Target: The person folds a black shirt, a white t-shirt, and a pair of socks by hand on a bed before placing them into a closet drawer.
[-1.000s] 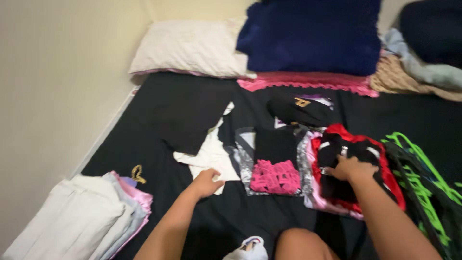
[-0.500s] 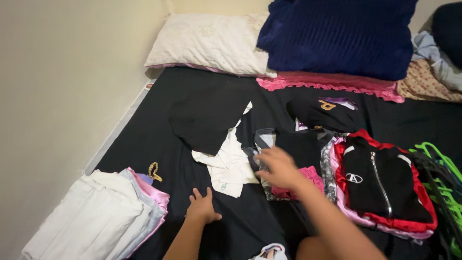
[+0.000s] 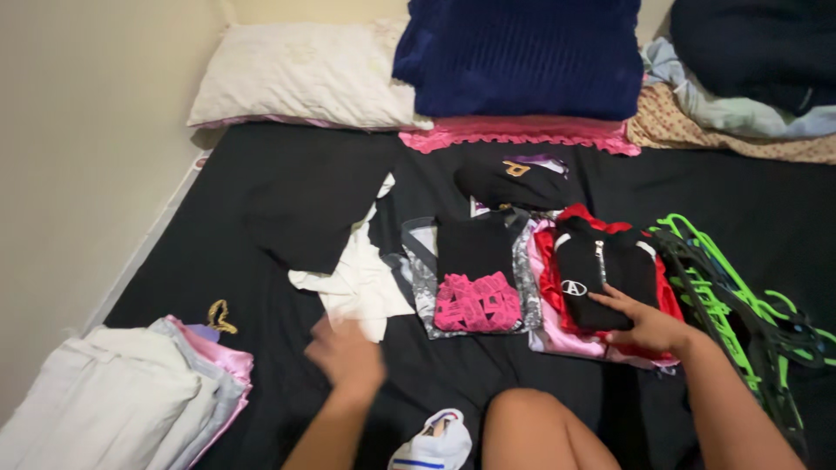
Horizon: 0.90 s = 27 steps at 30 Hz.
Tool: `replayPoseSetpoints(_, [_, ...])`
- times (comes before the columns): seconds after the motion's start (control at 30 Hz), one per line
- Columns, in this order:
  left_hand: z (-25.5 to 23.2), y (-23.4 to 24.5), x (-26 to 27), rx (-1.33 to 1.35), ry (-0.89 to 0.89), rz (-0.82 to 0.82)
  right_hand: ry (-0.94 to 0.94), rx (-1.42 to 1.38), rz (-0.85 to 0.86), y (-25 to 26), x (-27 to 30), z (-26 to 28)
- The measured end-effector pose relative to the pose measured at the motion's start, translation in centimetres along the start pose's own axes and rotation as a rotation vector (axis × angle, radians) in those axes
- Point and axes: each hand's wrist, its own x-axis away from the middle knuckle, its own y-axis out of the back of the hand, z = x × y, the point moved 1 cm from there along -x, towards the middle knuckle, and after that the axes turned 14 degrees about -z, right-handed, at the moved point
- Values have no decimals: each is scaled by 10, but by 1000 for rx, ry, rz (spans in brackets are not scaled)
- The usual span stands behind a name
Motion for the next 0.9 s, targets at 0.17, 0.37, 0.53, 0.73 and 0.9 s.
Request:
replayPoseSetpoints(0.17, [-98, -18, 1, 423, -203, 101, -6, -121, 125, 16, -10, -10])
replayPoseSetpoints(0.37, [-121, -89, -11, 716, 86, 219, -370, -533, 178, 35, -13, -29])
replayPoseSetpoints(0.53, [-114, -85, -41, 1157, 356, 244, -701, -677, -286, 86, -26, -11])
replayPoseSetpoints(0.73, [-116, -76, -51, 1442, 725, 739, -257, -357, -413, 142, -27, 138])
replayPoseSetpoints(0.9, [-99, -114, -40, 1807, 760, 775, 368, 92, -408, 68, -39, 244])
